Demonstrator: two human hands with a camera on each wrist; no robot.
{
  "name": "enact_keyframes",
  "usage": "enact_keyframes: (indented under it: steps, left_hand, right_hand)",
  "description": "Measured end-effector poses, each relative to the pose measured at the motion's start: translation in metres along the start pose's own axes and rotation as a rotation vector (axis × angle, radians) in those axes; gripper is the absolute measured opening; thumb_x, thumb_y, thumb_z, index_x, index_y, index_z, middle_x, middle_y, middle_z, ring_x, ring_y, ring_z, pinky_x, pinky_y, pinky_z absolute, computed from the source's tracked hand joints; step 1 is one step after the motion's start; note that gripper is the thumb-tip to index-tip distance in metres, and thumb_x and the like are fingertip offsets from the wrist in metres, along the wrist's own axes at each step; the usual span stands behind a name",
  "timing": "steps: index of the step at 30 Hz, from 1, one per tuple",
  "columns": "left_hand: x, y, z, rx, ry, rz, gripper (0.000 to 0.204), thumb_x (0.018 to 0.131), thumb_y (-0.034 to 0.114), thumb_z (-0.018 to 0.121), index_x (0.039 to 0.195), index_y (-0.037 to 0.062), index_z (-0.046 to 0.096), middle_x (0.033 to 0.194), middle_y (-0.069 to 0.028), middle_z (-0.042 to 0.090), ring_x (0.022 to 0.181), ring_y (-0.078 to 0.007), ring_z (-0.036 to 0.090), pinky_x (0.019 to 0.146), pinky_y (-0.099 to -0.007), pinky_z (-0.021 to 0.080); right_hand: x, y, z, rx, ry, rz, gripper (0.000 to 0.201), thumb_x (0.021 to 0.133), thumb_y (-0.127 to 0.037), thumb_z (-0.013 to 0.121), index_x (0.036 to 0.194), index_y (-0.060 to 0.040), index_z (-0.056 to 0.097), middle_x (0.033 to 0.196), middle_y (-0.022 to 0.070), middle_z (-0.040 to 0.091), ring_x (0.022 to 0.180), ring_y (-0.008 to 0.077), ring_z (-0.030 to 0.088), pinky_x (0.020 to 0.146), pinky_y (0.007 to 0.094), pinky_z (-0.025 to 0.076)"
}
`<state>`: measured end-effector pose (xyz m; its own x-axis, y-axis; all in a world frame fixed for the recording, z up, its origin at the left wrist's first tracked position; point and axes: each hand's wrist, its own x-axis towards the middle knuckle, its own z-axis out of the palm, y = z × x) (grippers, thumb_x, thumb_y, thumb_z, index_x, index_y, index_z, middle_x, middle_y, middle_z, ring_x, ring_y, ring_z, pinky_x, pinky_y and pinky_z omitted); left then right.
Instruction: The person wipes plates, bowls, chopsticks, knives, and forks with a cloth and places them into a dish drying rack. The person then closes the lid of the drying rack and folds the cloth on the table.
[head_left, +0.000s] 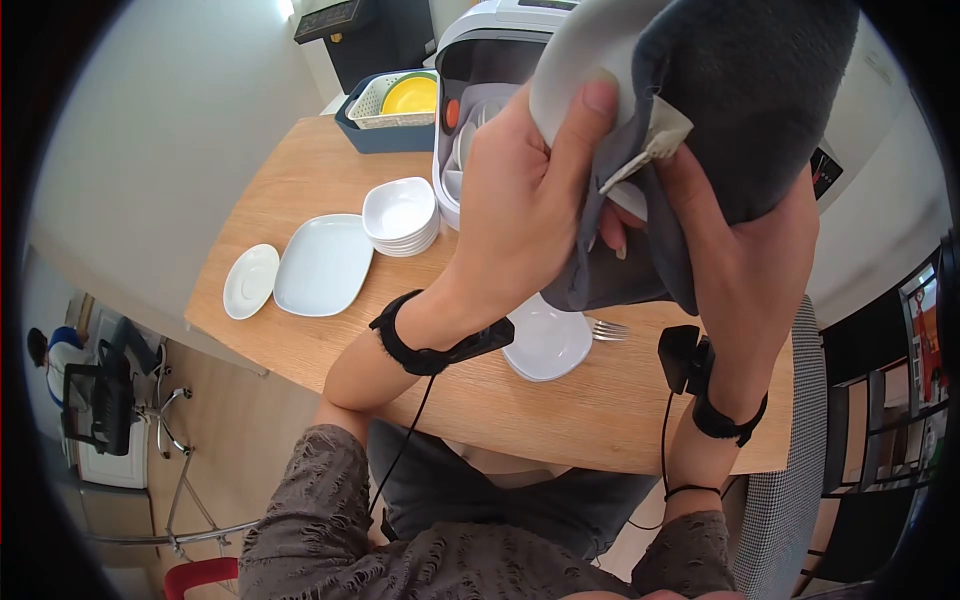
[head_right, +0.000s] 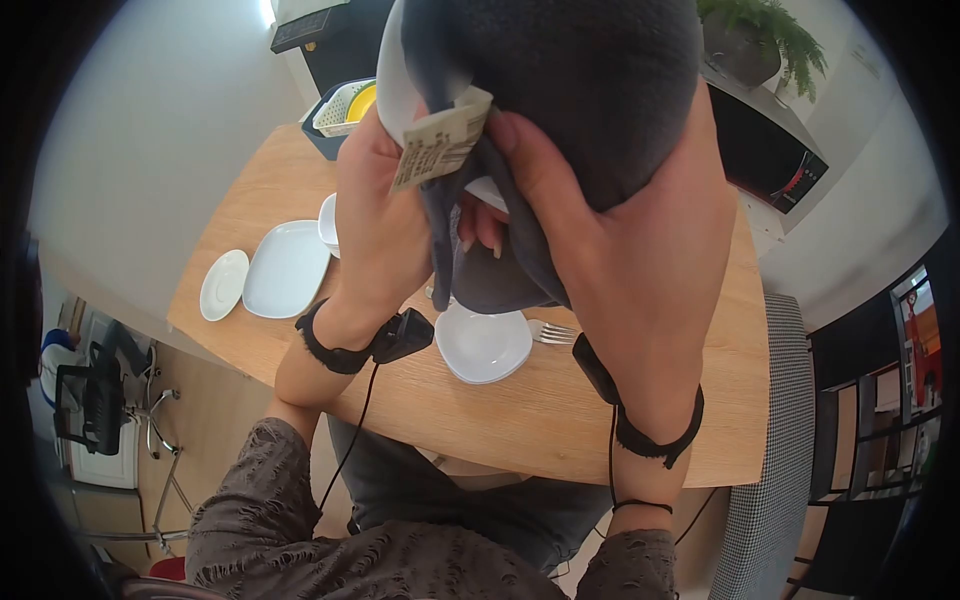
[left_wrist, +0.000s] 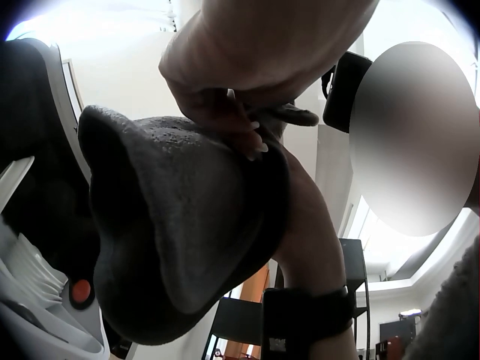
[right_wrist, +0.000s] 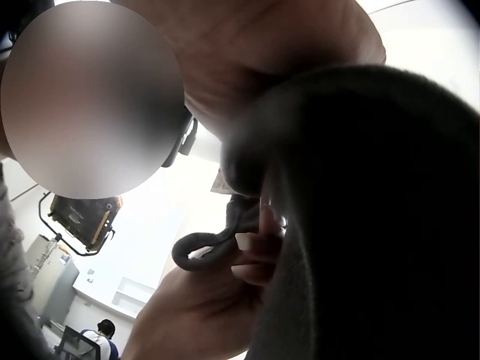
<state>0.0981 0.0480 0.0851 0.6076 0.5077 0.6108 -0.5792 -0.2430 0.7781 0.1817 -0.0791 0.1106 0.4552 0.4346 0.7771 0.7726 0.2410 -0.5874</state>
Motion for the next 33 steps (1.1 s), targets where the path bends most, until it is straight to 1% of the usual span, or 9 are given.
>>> enact_keyframes:
  steps: [9, 12, 19, 22, 24, 28, 30, 31, 33]
  left_hand:
    - [0.001, -0.007, 0.001, -0.088, 0.043, -0.015, 0.013, 0.100, 0.007, 0.050, 0.108, -0.0035, 0.052, 0.078, -0.0126, 0.065, 0.052, -0.0187, 0.066, 0.042, -0.0241, 0.050]
    - [0.003, -0.017, -0.002, -0.064, 0.049, 0.008, 0.043, 0.104, 0.040, 0.048, 0.106, -0.0031, 0.055, 0.079, -0.0091, 0.067, 0.049, -0.0128, 0.063, 0.039, -0.0209, 0.047]
    - [0.013, -0.018, -0.010, -0.050, 0.112, 0.045, 0.020, 0.102, 0.018, 0.052, 0.101, -0.0015, 0.057, 0.077, -0.0108, 0.067, 0.050, -0.0118, 0.060, 0.040, -0.0210, 0.042]
    - [0.018, -0.013, -0.021, -0.068, 0.155, -0.016, 0.030, 0.102, 0.029, 0.053, 0.094, 0.0019, 0.062, 0.073, -0.0093, 0.067, 0.047, -0.0077, 0.049, 0.040, -0.0196, 0.034]
    - [0.023, -0.012, -0.031, -0.208, 0.113, -0.160, 0.028, 0.101, 0.027, 0.053, 0.094, 0.0014, 0.062, 0.074, -0.0097, 0.068, 0.045, -0.0073, 0.044, 0.040, -0.0209, 0.030]
    - [0.028, -0.008, -0.043, -0.258, -0.099, -0.405, 0.026, 0.100, 0.020, 0.050, 0.107, -0.0045, 0.058, 0.083, -0.0173, 0.071, 0.048, -0.0092, 0.049, 0.041, -0.0215, 0.033]
    - [0.029, -0.012, -0.044, -0.245, -0.171, -0.454, 0.026, 0.100, 0.020, 0.051, 0.108, -0.0042, 0.058, 0.085, -0.0166, 0.071, 0.049, -0.0091, 0.050, 0.042, -0.0212, 0.035]
    - [0.031, -0.017, -0.045, -0.185, -0.264, -0.524, 0.026, 0.100, 0.020, 0.052, 0.109, -0.0037, 0.058, 0.086, -0.0166, 0.072, 0.050, -0.0089, 0.051, 0.042, -0.0210, 0.036]
    - [0.032, -0.024, -0.041, -0.118, -0.394, -0.670, 0.029, 0.101, 0.021, 0.053, 0.119, -0.0010, 0.055, 0.087, -0.0154, 0.072, 0.052, -0.0086, 0.054, 0.043, -0.0204, 0.038]
  right_hand:
    - [0.005, 0.014, 0.002, -0.057, -0.056, 0.056, 0.042, 0.086, -0.021, 0.079, 0.114, 0.0036, 0.060, 0.105, 0.0111, 0.071, 0.094, 0.0166, 0.067, 0.081, 0.0281, 0.052]
    - [0.007, 0.016, -0.001, -0.087, -0.098, 0.067, 0.038, 0.088, -0.021, 0.077, 0.112, 0.0043, 0.062, 0.101, 0.0112, 0.072, 0.091, 0.0157, 0.068, 0.080, 0.0274, 0.052]
    - [0.009, 0.009, -0.020, -0.055, -0.192, 0.196, 0.030, 0.093, -0.021, 0.071, 0.105, 0.0059, 0.068, 0.095, 0.0116, 0.073, 0.088, 0.0153, 0.068, 0.079, 0.0276, 0.052]
    - [0.011, 0.016, -0.036, -0.202, -0.043, -0.015, 0.029, 0.094, -0.019, 0.070, 0.109, 0.0063, 0.069, 0.100, 0.0130, 0.073, 0.092, 0.0159, 0.068, 0.082, 0.0274, 0.052]
    - [0.016, 0.024, -0.043, -0.246, 0.478, -0.139, 0.030, 0.093, -0.015, 0.069, 0.113, 0.0071, 0.068, 0.106, 0.0142, 0.072, 0.095, 0.0168, 0.069, 0.086, 0.0273, 0.052]
    - [0.019, -0.013, -0.071, -0.090, 0.689, -0.071, 0.031, 0.092, -0.015, 0.069, 0.113, 0.0075, 0.069, 0.111, 0.0144, 0.071, 0.096, 0.0194, 0.069, 0.089, 0.0291, 0.054]
    - [0.019, -0.075, -0.085, 0.448, 0.778, 0.411, 0.073, 0.090, -0.055, 0.067, 0.118, 0.0120, 0.056, 0.101, 0.0194, 0.067, 0.072, 0.0244, 0.067, 0.061, 0.0283, 0.055]
    - [0.017, -0.055, -0.091, 0.450, 0.797, 0.400, 0.073, 0.090, -0.055, 0.067, 0.118, 0.0120, 0.056, 0.101, 0.0194, 0.067, 0.072, 0.0244, 0.067, 0.061, 0.0283, 0.055]
    - [0.013, 0.007, -0.105, -0.023, 0.844, -0.072, 0.033, 0.090, -0.016, 0.070, 0.114, 0.0073, 0.068, 0.111, 0.0143, 0.071, 0.096, 0.0196, 0.070, 0.089, 0.0293, 0.055]
